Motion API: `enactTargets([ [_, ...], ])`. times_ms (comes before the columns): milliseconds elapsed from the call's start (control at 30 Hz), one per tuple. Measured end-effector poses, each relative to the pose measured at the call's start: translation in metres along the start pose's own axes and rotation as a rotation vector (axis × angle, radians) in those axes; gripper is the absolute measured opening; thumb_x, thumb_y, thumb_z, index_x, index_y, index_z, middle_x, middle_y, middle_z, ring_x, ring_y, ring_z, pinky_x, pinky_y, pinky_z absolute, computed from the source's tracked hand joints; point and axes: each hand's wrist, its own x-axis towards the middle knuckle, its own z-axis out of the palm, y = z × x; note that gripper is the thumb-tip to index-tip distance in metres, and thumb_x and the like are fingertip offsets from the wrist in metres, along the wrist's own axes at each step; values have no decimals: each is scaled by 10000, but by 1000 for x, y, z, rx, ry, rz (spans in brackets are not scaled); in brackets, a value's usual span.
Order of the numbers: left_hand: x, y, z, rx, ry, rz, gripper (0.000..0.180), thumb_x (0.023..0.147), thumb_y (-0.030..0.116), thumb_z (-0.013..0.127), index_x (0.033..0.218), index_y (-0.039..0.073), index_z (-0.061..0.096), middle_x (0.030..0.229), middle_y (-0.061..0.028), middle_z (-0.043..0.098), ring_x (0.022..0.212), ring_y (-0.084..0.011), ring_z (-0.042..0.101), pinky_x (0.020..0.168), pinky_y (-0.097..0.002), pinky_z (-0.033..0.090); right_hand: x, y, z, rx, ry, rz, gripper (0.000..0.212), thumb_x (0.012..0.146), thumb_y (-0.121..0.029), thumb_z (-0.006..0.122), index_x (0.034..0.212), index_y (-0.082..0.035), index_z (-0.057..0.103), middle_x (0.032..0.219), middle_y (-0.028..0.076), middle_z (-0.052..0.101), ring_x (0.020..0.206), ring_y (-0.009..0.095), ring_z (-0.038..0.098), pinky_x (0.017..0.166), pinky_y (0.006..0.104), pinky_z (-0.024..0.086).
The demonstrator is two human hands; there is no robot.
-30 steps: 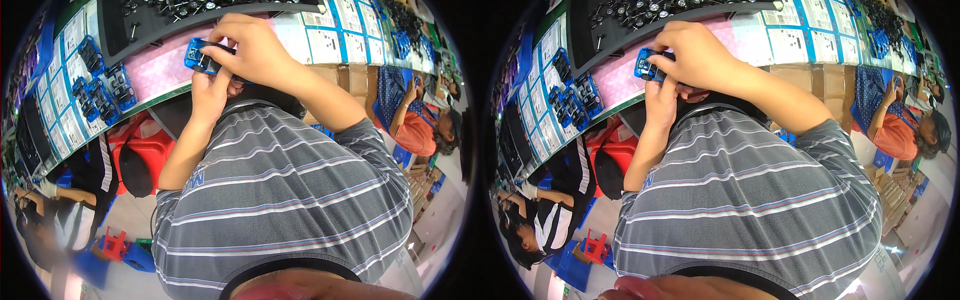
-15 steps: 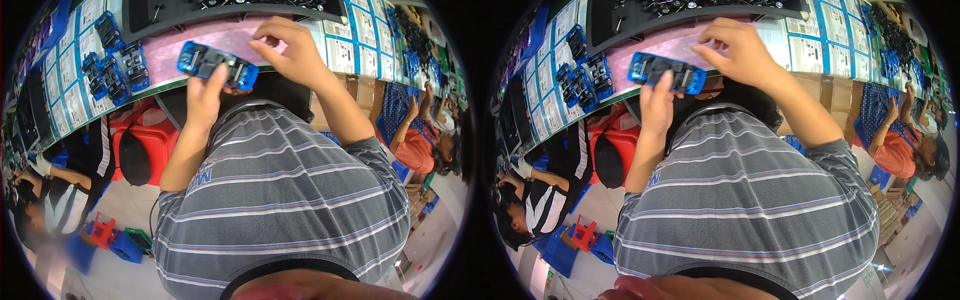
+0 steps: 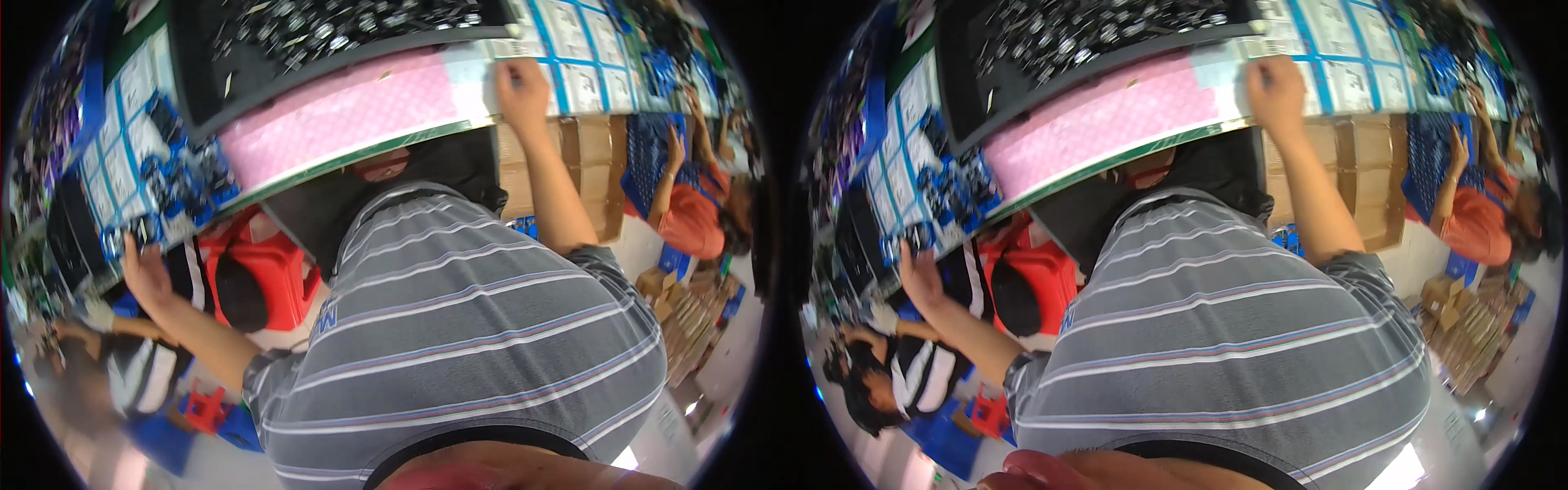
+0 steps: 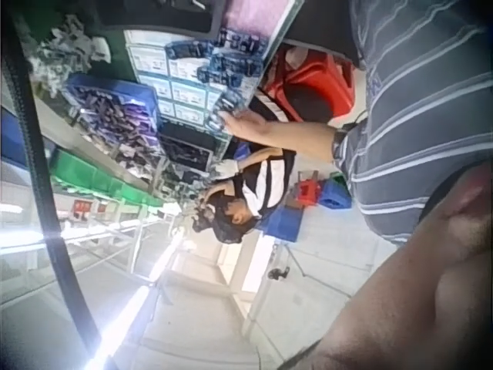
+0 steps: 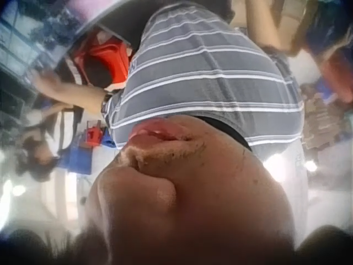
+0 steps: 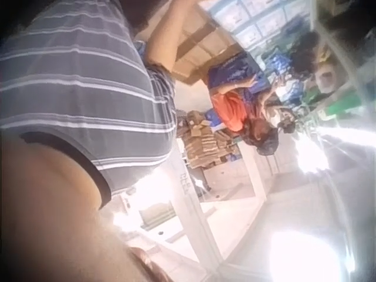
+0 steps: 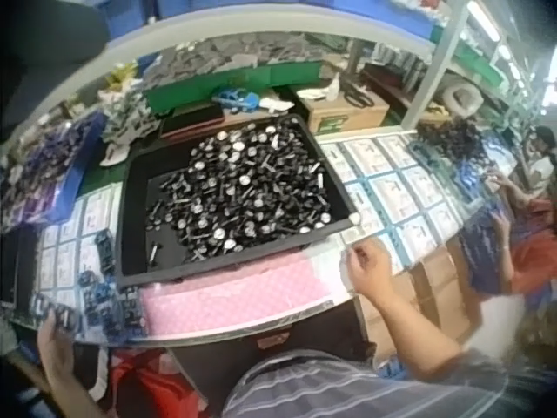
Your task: The person assembles toy cars by attaching wheels from a tray onto toy car bodies by hand and placing the assembled cars into a packaging tray.
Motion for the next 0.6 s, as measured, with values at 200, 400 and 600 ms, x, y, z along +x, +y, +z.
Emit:
enactTargets([
  [200,70,17,-31,355,73,-92,524,938,358,675,1328,31,547,1244,-58,605,1047,-153,574,850,-287,458,21,-7,-25,182,-47,97,103,816,-122,731,823,-25,694,762,88,626,668,198,610,601,310,488],
  [400,106,-23,-53,348,-101,-229,551,988,329,602,1405,-10,480,1327,-91,590,1163,-209,570,964,-331,453,86,74,-84,-55,203,129,153,815,-202,718,846,-52,723,814,109,684,755,242,656,707,351,534],
  [600,86,-12,-15,616,49,-151,548,993,368,587,1377,-17,519,1301,-94,605,1151,-224,574,950,-352,456,174,204,-138,-576,89,362,587,793,-306,743,1268,-7,572,1305,247,559,1187,414,541,1005,469,442],
])
